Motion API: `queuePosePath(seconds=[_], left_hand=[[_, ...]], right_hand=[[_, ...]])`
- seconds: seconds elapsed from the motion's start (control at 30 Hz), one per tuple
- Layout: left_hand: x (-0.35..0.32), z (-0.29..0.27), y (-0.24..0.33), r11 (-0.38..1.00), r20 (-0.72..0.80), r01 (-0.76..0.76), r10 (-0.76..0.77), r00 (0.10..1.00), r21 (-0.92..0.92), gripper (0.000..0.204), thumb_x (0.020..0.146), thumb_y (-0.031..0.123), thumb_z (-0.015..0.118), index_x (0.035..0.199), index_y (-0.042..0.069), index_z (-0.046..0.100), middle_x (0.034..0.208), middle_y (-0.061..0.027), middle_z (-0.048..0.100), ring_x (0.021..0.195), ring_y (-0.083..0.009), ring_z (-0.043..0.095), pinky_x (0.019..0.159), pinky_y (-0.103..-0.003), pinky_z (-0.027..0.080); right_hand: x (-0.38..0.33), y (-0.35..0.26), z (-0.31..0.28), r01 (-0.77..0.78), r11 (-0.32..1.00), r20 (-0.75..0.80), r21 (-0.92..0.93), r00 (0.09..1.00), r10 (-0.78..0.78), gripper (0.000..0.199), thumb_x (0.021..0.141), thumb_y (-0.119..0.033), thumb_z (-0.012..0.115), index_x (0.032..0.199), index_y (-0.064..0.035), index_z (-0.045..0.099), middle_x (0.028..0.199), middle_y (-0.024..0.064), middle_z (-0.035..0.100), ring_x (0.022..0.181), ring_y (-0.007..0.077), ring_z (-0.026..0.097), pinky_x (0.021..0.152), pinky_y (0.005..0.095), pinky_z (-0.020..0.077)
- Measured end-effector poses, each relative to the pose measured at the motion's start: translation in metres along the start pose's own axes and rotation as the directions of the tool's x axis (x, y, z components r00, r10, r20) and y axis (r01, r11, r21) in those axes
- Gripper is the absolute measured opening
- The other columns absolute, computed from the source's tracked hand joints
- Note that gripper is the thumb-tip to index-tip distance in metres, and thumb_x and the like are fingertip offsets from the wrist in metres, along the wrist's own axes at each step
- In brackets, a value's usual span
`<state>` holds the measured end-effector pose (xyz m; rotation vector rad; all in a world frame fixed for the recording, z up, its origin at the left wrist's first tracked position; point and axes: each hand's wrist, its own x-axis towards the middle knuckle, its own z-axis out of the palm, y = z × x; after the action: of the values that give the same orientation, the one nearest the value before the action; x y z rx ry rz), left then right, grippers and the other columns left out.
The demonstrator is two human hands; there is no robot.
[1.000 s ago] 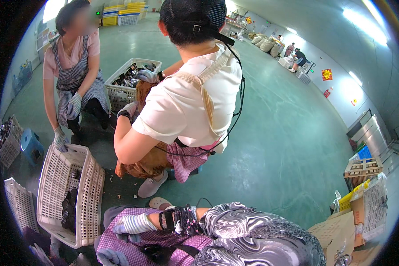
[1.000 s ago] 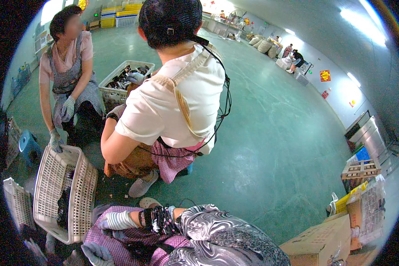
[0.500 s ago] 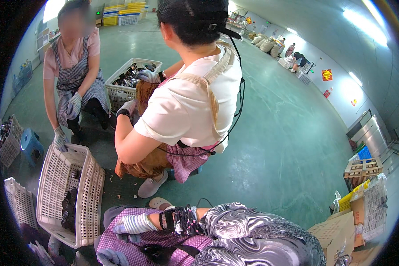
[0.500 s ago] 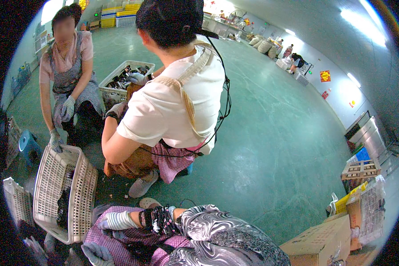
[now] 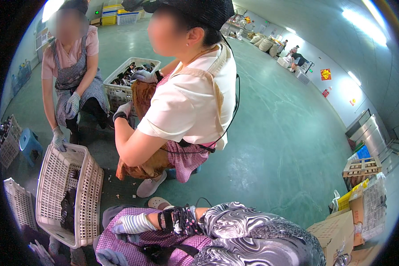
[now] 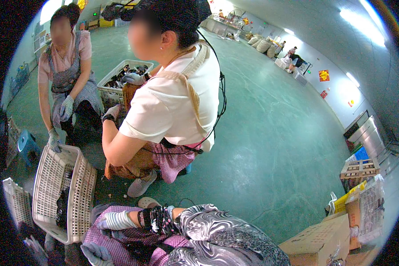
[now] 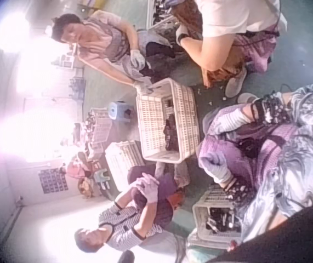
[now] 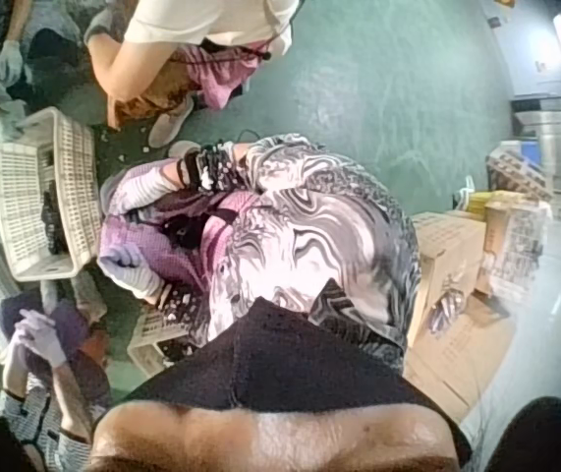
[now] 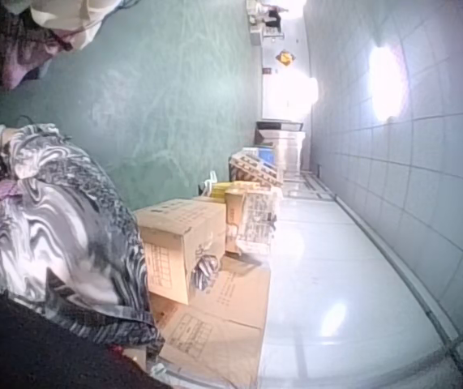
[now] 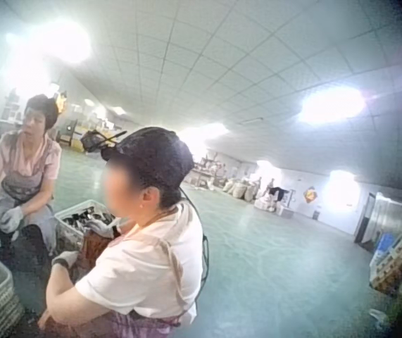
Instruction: Manually assemble industrial plastic or rubber parts using hands and a small wedge-like tool.
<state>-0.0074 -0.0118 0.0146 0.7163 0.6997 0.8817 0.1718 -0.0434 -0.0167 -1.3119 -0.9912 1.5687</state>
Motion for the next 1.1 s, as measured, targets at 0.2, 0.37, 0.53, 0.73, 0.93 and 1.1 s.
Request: queuePosePath(seconds=[0.2,0.37,0.53,0.73,0.93,1.1], left_hand=[[-0.0005,0.0011,0.0001,1.000,-0.009,-0.016,0.016,1.000,0.023,0.032,0.089,0.036,0.047,0.070,0.010,0.044,0.056,0.0034,0.026,0.043,-0.0062,0.022,0.038,-0.019,0.020],[-0.0005,-0.0002,-0.0002,1.000,-0.003,-0.002,0.002,1.000,0.003,0.032,0.090,0.036,0.046,0.070,0.010,0.044,0.056,0.0033,0.026,0.043,-0.0064,0.022,0.038,-0.020,0.020],[-0.0004,0.0008,-0.0002,1.000,0.015,-0.003,0.003,1.000,-0.007,0.032,0.090,0.036,0.046,0.070,0.010,0.045,0.056,0.0033,0.026,0.043,-0.0064,0.022,0.038,-0.019,0.020],[0.0022,-0.0010,-0.0018,1.000,-0.088,0.014,-0.015,0.996,-0.015,0.033,0.089,0.036,0.047,0.069,0.010,0.045,0.056,0.0033,0.027,0.043,-0.0062,0.022,0.038,-0.019,0.021],[0.0012,0.0020,-0.0010,1.000,-0.066,0.010,-0.011,0.998,-0.013,0.033,0.089,0.036,0.047,0.068,0.010,0.044,0.056,0.0035,0.026,0.043,-0.0061,0.022,0.038,-0.019,0.021],[0.0020,0.0000,-0.0010,0.999,-0.067,0.025,-0.027,0.997,-0.027,0.033,0.090,0.035,0.046,0.068,0.010,0.043,0.055,0.0035,0.025,0.042,-0.0061,0.021,0.038,-0.019,0.020]], right_hand=[[0.0041,0.0058,0.0008,-0.062,0.995,0.010,0.084,0.998,0.061,0.027,0.089,-0.025,0.042,0.082,-0.0046,0.059,0.067,0.0049,0.059,0.043,0.0131,0.053,0.040,0.0236,0.0452],[0.0026,0.0045,0.0011,-0.091,0.991,0.017,0.102,0.996,0.090,0.028,0.089,-0.024,0.040,0.082,-0.0045,0.059,0.068,0.0054,0.059,0.043,0.0132,0.053,0.040,0.0233,0.0454],[0.0024,0.0051,0.0006,-0.079,0.991,0.028,0.109,0.997,0.077,0.027,0.089,-0.024,0.039,0.083,-0.0037,0.057,0.068,0.0064,0.058,0.043,0.0135,0.054,0.039,0.0241,0.0467],[0.0037,0.0077,0.0020,-0.056,0.993,-0.011,0.106,0.998,0.057,0.031,0.087,-0.025,0.039,0.077,-0.0040,0.059,0.063,0.0076,0.059,0.043,0.0181,0.054,0.041,0.0295,0.0459],[0.0070,0.0096,-0.0015,-0.062,0.994,0.045,0.085,0.997,0.058,0.028,0.089,-0.026,0.040,0.083,-0.0044,0.057,0.067,0.0060,0.058,0.043,0.0139,0.054,0.039,0.0243,0.0461],[0.0070,0.0099,0.0002,-0.058,0.995,0.025,0.082,0.998,0.056,0.029,0.089,-0.026,0.041,0.083,-0.0044,0.058,0.067,0.0057,0.059,0.044,0.0142,0.054,0.040,0.0247,0.0459]])
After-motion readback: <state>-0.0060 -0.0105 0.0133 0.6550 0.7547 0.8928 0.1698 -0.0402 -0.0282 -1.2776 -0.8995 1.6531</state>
